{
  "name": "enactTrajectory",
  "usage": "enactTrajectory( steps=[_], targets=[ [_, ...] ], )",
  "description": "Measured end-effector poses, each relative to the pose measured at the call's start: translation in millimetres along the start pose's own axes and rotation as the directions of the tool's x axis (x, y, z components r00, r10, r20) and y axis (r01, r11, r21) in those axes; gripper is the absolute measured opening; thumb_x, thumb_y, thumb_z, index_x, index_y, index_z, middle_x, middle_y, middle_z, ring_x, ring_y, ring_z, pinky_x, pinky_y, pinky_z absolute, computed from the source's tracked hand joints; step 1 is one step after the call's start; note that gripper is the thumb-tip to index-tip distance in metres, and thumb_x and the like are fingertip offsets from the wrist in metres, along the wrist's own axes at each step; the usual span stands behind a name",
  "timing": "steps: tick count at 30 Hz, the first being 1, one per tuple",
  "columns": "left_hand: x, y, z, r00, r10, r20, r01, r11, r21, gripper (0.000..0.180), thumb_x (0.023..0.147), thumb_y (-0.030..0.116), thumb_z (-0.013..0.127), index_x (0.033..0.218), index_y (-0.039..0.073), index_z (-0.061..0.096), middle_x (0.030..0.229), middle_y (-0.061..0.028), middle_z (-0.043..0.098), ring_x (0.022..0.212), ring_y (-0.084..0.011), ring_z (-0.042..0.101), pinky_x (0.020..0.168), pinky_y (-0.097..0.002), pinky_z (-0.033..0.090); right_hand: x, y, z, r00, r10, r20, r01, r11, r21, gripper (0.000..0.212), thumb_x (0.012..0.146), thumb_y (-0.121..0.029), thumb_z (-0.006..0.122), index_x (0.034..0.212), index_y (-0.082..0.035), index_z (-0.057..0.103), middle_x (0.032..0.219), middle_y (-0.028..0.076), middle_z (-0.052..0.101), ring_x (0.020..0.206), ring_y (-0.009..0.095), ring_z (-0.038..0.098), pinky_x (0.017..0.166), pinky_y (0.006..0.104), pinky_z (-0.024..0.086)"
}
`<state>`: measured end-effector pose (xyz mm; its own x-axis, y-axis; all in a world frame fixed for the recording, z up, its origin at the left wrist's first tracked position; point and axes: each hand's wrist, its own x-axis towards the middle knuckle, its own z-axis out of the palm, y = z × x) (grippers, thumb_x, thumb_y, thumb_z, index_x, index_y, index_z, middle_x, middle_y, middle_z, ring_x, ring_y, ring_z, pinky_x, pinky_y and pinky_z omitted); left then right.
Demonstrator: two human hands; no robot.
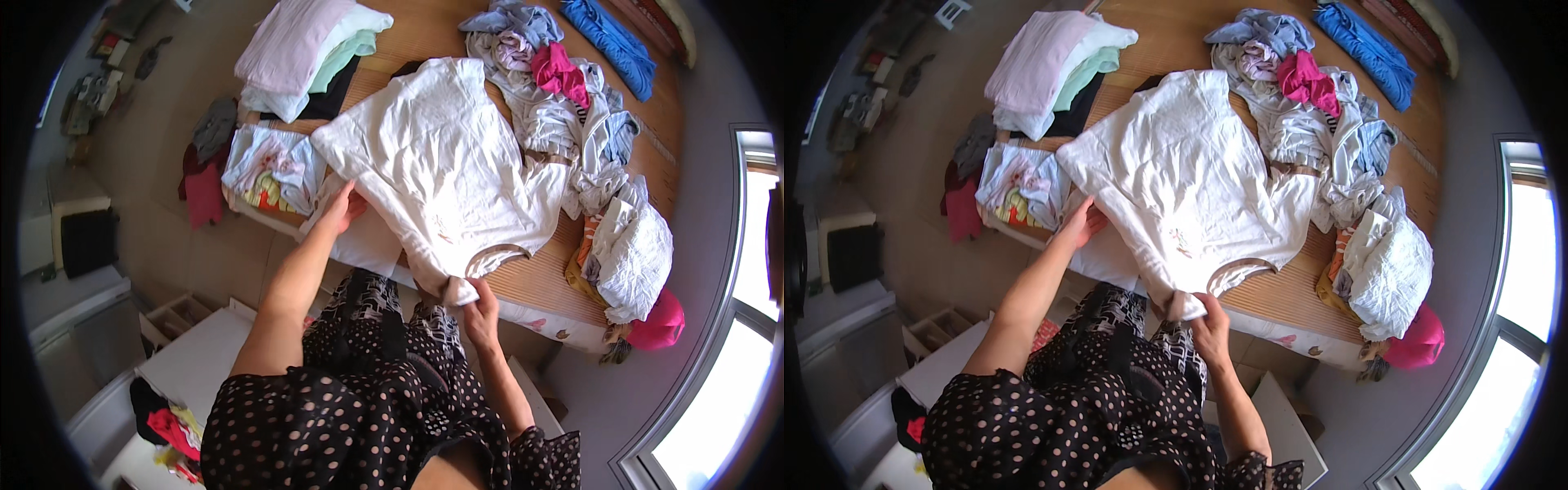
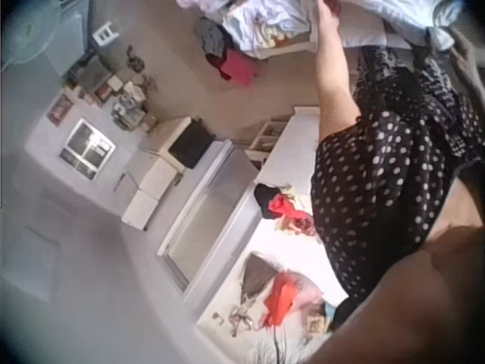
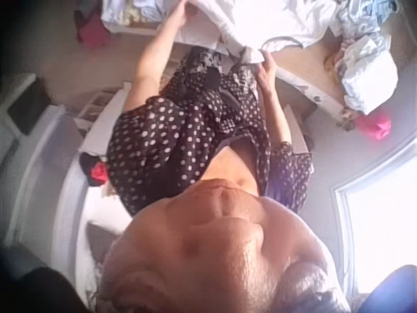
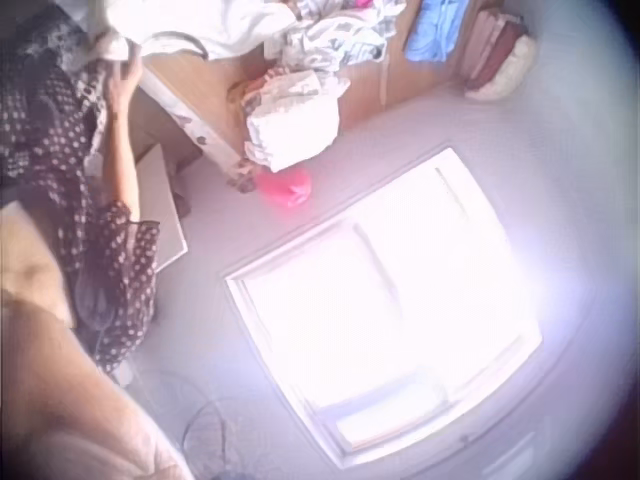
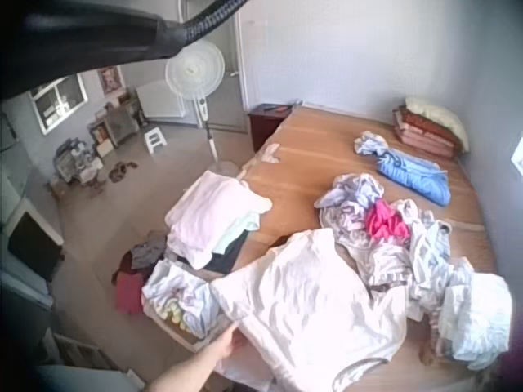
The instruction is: The person folds various pieces of clothing on a bed, including a white sheet, a brown shirt, a white hoodie, a striped t-shirt, and a blue shirt. The person handles each item individually, smoothing and folding them into neat stacks.
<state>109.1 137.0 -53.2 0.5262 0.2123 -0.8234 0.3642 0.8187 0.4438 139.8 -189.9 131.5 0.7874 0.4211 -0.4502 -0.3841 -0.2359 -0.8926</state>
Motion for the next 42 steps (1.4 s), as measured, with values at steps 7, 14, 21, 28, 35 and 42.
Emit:
enactTrajectory(
  steps=[7,14,21,28,35,42],
  targets=[
    [75,59,34,0.872,0.363,-0.327,-0.418,0.901,-0.116,0.047,0.07,0.012,0.066,0.109,0.002,0.044,0.099,-0.0081,0.052,0.086,-0.0198,0.052,0.074,-0.0346,0.045,-29,-21,5,0.937,-0.081,-0.338,0.092,0.996,0.017,0.008,0.073,-0.003,0.057,0.081,-0.001,0.055,0.074,0.001,0.056,0.067,0.007,0.05,0.062,0.0201,0.041],
    [-40,113,0,0.861,0.478,-0.175,-0.501,0.857,-0.123,0.05,0.066,0.015,0.068,0.108,0.007,0.042,0.098,-0.009,0.051,0.084,-0.0206,0.052,0.075,-0.036,0.046,-66,-6,15,0.976,0.145,0.161,-0.164,0.98,0.115,0.017,0.07,-0.001,0.053,0.086,0.0,0.057,0.082,0.002,0.06,0.077,0.009,0.053,0.07,0.0221,0.042],
    [-88,101,-68,0.772,0.536,-0.343,-0.498,0.844,0.197,0.036,0.075,0.017,0.061,0.107,0.009,0.045,0.101,-0.0023,0.053,0.087,-0.0149,0.052,0.068,-0.0269,0.045,-58,26,-11,0.895,0.235,0.379,-0.281,0.957,0.069,0.025,0.065,0.005,0.049,0.088,-0.001,0.058,0.071,-0.006,0.052,0.064,0.002,0.044,0.054,0.0164,0.033],
    [-66,134,62,0.704,0.71,-0.039,-0.693,0.697,0.181,0.028,0.079,0.009,0.053,0.105,0.008,0.046,0.102,-0.0056,0.053,0.091,-0.0184,0.052,0.076,-0.0314,0.044,-1,30,-102,0.992,0.079,0.096,-0.114,0.886,0.449,0.042,0.079,-0.031,0.06,0.106,0.0,0.054,0.096,0.004,0.058,0.089,0.012,0.053,0.081,0.0269,0.042],
    [30,132,212,0.815,0.553,0.175,-0.573,0.723,0.386,0.064,0.081,0.038,0.054,0.129,0.008,0.024,0.124,-0.0166,0.038,0.112,-0.0261,0.042,0.089,-0.039,0.036,130,62,-220,0.853,0.165,-0.495,-0.128,0.986,0.108,0.033,0.082,-0.024,0.054,0.105,0.001,0.054,0.086,0.006,0.06,0.072,0.011,0.054,0.065,0.0243,0.043],
    [101,32,56,0.855,0.483,-0.186,-0.227,0.673,0.704,0.054,0.078,0.032,0.06,0.118,0.006,0.035,0.106,-0.008,0.047,0.097,-0.0198,0.049,0.079,-0.0346,0.043,75,197,-182,0.668,0.464,-0.582,-0.429,0.879,0.208,0.032,0.073,-0.028,0.061,0.08,0.003,0.059,0.069,0.008,0.058,0.063,0.015,0.054,0.056,0.0293,0.044]
  ],
)
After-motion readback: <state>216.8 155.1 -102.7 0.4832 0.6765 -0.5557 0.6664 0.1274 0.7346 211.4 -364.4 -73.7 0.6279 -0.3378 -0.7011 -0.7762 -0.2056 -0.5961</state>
